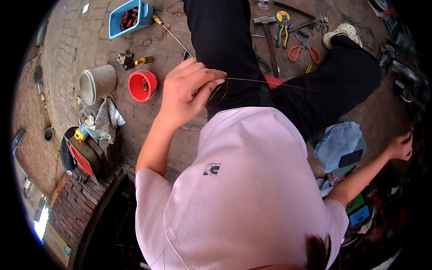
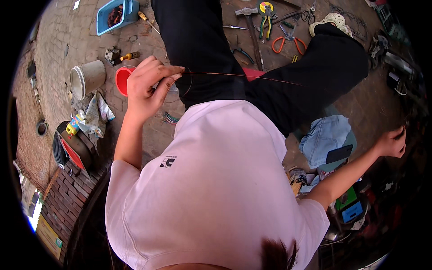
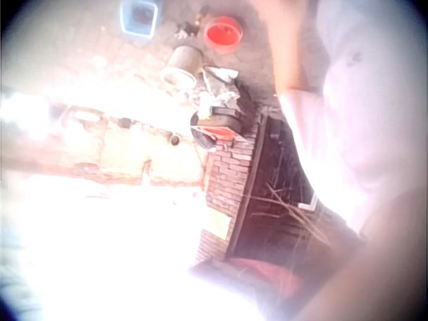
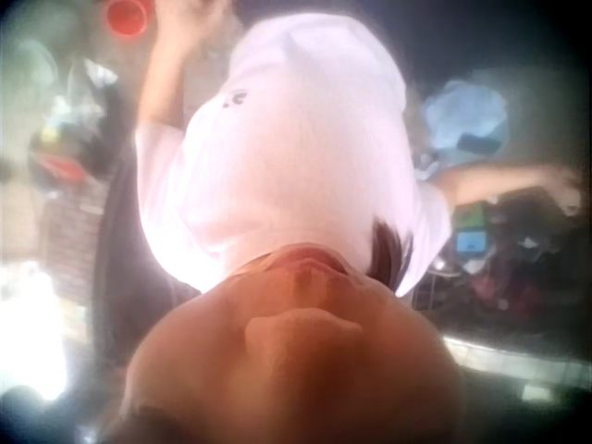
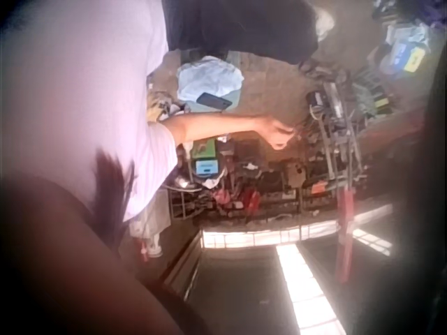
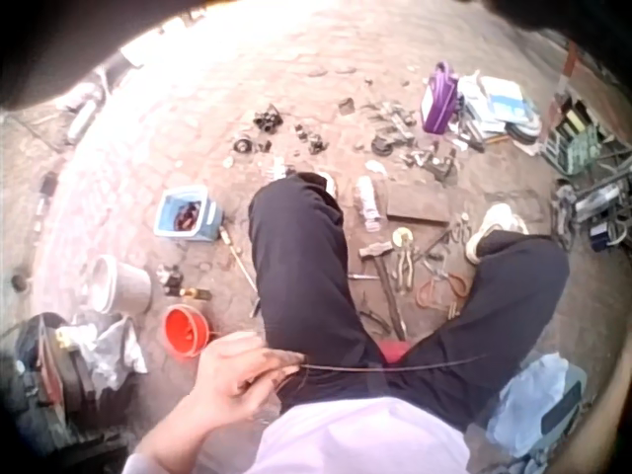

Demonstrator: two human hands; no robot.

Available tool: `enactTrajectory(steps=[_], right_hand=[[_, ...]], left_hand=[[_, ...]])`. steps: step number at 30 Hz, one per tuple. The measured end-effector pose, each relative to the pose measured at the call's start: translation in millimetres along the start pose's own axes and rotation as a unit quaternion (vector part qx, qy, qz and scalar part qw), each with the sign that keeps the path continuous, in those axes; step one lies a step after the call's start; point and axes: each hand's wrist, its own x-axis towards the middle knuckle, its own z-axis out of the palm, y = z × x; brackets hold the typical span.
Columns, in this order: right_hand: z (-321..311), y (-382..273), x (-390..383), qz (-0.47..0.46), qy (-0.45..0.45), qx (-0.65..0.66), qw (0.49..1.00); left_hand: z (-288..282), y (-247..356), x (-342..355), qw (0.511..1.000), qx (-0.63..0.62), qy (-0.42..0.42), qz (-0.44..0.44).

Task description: The person sits and repeatedly winds a thin copper wire around their fingers to form a small coil. They adjust the coil and continue winding the wire by hand throughout the clip.

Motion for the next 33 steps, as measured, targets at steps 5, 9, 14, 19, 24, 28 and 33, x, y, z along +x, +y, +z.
enactTrajectory(steps=[5, 9, 14, 19, 24, 28, 33], right_hand=[[26, 28, -11, -0.02, 0.037, -0.038, 0.998], [51, 71, -17, 0.139, 0.024, 0.05, 0.989], [65, 107, -30, 0.107, -0.007, -0.054, 0.993], [79, 109, -19, -0.009, -0.086, -0.097, 0.991], [90, 104, -7, -0.027, -0.098, -0.088, 0.991], [83, 85, -2, -0.062, -0.085, -0.047, 0.993], [26, -24, 55, -0.099, -0.029, 0.087, 0.991]], left_hand=[[-22, -14, -2, 0.999, 0.032, -0.033, -0.024], [-38, -62, -23, 0.984, -0.064, 0.029, -0.162], [-88, -147, -74, 0.885, -0.358, -0.166, -0.246], [-103, -204, -113, 0.838, -0.431, 0.021, -0.334], [-108, -216, -119, 0.89, -0.22, -0.033, -0.398], [-115, -244, -148, 0.884, -0.208, 0.008, -0.418], [-128, -289, -187, 0.896, 0.014, -0.052, -0.441]])
